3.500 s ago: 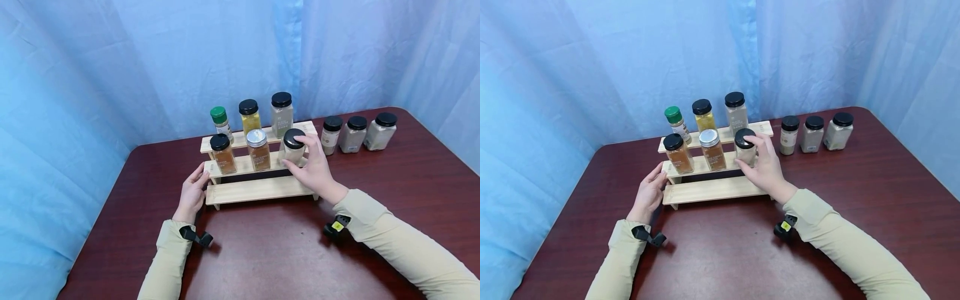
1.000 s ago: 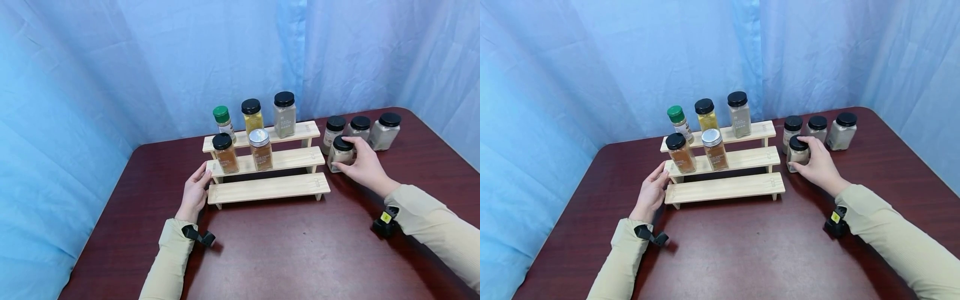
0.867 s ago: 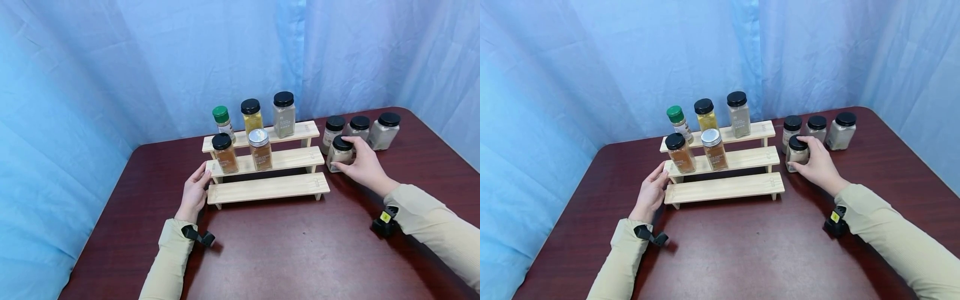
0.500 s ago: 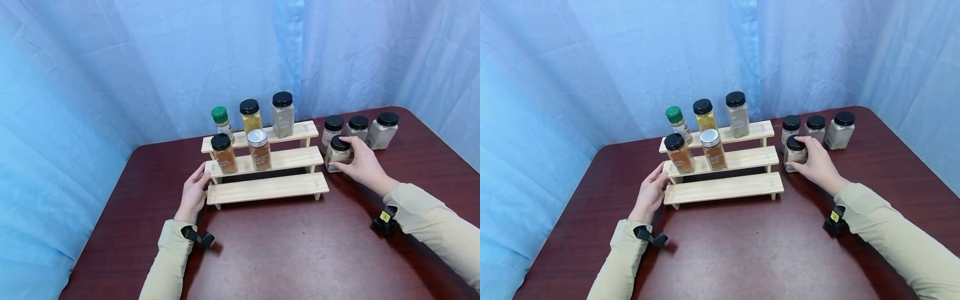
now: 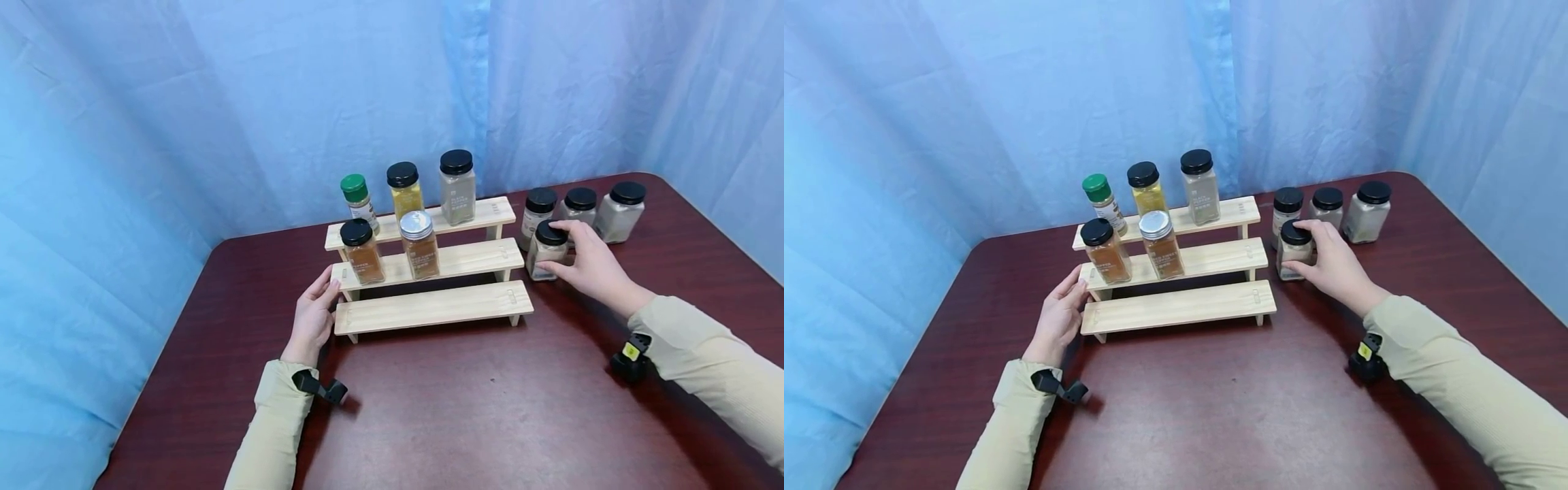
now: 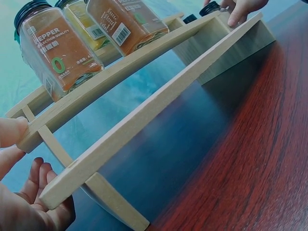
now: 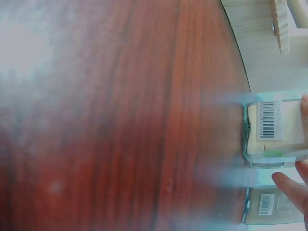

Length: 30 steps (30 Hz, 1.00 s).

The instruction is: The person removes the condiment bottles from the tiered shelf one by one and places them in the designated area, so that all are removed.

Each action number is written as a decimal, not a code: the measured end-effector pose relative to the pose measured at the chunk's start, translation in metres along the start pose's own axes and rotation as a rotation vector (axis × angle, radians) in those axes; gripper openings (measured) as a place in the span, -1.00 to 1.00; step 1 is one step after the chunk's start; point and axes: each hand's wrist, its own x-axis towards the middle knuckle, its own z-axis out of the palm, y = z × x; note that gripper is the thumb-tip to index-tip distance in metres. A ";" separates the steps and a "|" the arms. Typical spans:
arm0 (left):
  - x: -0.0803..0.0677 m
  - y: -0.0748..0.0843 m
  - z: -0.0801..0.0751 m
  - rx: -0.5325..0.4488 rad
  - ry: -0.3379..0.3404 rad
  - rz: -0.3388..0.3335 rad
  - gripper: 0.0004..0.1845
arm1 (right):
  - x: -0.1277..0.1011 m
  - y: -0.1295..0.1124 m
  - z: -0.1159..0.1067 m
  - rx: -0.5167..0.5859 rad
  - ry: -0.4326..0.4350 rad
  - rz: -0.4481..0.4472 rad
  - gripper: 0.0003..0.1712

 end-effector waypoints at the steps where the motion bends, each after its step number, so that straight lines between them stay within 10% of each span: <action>1: 0.000 0.000 0.000 -0.001 0.001 -0.002 -0.47 | 0.000 0.000 -0.001 0.001 -0.004 0.000 -0.22; 30: 0.000 0.002 -0.001 0.073 -0.015 -0.014 -0.49 | 0.014 -0.026 -0.039 0.084 0.003 -0.050 -0.30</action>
